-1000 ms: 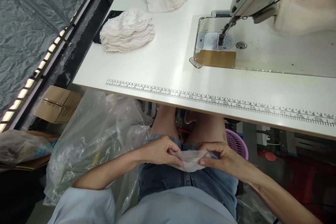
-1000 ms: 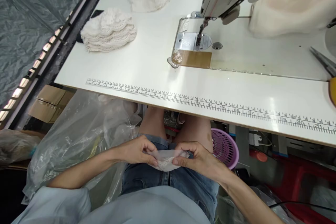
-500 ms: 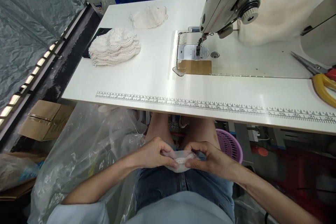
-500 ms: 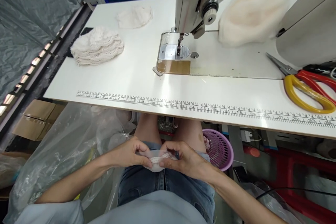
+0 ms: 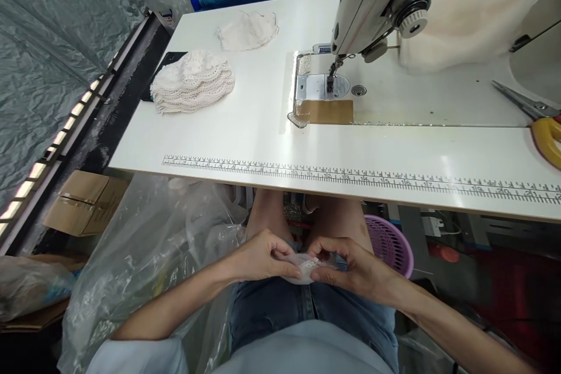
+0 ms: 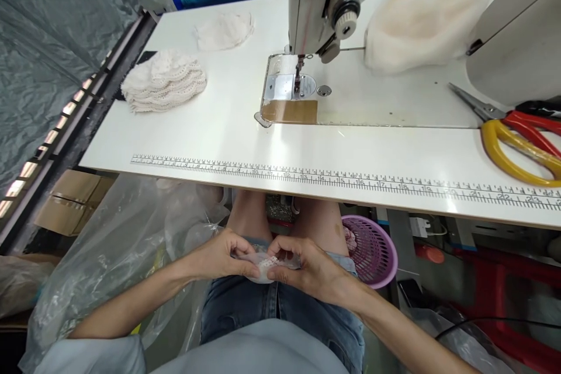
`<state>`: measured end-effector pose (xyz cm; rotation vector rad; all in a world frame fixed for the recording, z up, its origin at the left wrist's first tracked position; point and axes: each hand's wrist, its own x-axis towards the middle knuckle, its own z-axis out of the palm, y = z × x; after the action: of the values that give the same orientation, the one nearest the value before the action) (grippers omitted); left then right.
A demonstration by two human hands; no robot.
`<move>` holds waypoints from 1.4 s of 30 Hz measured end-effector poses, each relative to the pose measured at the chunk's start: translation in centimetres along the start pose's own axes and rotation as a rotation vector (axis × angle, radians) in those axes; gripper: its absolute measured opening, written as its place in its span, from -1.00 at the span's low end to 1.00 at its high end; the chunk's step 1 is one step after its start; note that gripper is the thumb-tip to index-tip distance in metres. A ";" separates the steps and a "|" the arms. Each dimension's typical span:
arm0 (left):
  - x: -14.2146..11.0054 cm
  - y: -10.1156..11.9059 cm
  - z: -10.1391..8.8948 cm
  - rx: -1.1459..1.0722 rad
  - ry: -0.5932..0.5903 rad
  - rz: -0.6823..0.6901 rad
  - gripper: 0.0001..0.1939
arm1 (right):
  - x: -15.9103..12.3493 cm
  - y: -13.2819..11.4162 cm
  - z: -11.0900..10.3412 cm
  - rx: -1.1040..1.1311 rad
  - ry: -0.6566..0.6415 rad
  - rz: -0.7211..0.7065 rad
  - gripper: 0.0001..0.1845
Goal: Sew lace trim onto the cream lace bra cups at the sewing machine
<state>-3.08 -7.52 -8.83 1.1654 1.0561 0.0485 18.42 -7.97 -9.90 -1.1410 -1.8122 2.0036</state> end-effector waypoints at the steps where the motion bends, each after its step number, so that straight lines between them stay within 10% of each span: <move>1: 0.0 -0.1 0.1 -0.006 0.007 -0.001 -0.70 | -0.1 0.0 -0.1 -0.001 -0.003 0.005 -0.71; 42: -0.3 -0.6 0.5 -0.177 -0.040 0.003 -0.68 | 0.5 0.5 0.6 -0.129 -0.044 -0.123 -0.71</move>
<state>-3.16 -8.33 -9.13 1.0042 0.9939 0.1183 17.85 -8.28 -10.56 -0.9989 -2.0072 1.8819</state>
